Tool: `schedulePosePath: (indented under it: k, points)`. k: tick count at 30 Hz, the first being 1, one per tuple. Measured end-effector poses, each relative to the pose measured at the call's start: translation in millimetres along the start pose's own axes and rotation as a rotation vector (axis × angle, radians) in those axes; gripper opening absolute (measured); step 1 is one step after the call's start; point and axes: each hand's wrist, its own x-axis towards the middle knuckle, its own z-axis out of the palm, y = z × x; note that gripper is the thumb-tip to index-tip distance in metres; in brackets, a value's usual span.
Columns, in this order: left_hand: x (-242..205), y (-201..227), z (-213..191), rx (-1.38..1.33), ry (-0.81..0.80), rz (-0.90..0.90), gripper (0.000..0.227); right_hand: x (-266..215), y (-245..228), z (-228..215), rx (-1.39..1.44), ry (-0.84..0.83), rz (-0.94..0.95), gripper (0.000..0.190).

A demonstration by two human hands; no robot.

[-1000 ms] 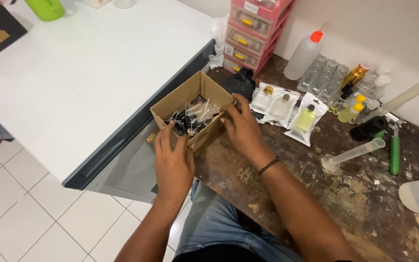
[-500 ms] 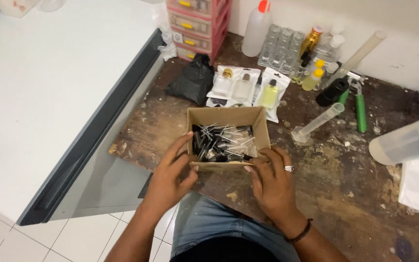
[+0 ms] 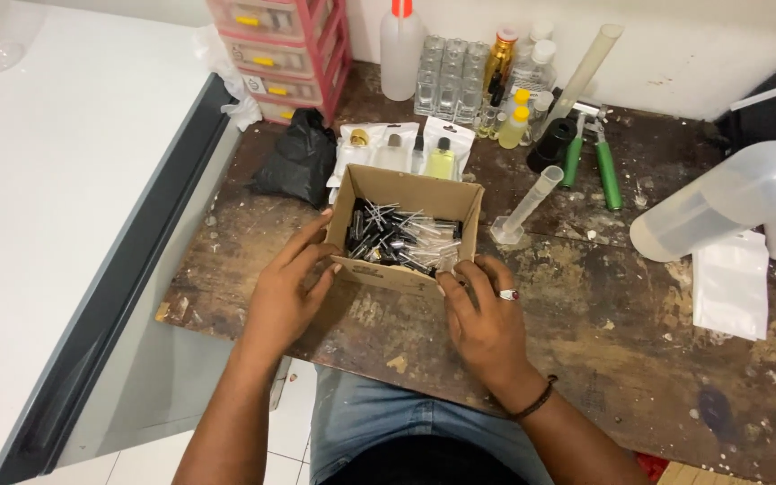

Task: Assembling small perfume atomizer components from a box on a workbench.

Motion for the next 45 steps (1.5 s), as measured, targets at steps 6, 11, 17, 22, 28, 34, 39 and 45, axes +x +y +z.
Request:
schedulePosePath:
  k: [6,11,17,22,28,34,39,45]
  points:
    - [11.3,25.1,-12.1,0.1,-0.075,-0.029,0.024,-3.5,1.9,5.6,0.01,0.011,-0.005,0.029]
    - [44.7,36.8,-2.8,0.13,-0.002,0.17,0.027,10.3,-6.4,7.6,0.033,0.018,0.005,0.024]
    - [105.5,18.0,51.6,0.378,-0.422,0.168,0.018,16.8,-8.7,8.2,0.034,0.013,-0.011,0.023]
    - [120.1,-34.9,123.3,0.61,-0.609,0.283,0.013,12.3,-4.7,12.2,0.03,0.024,-0.002,0.021]
    - [111.3,-41.3,136.1,0.806,-0.589,0.435,0.016,26.1,-8.1,-11.5,0.186,-0.007,0.063,0.024]
    - [115.8,-39.2,119.3,0.827,-0.595,0.375,0.015,32.5,2.8,-33.4,0.454,-0.099,0.331,0.034]
    - [121.1,10.1,65.7,0.649,-0.652,0.347,0.016,40.2,23.2,-38.7,0.563,-0.026,0.497,0.03]
    - [126.4,54.2,32.6,0.502,-0.656,0.44,0.026,55.4,36.5,-25.1,0.71,0.015,0.548,0.033]
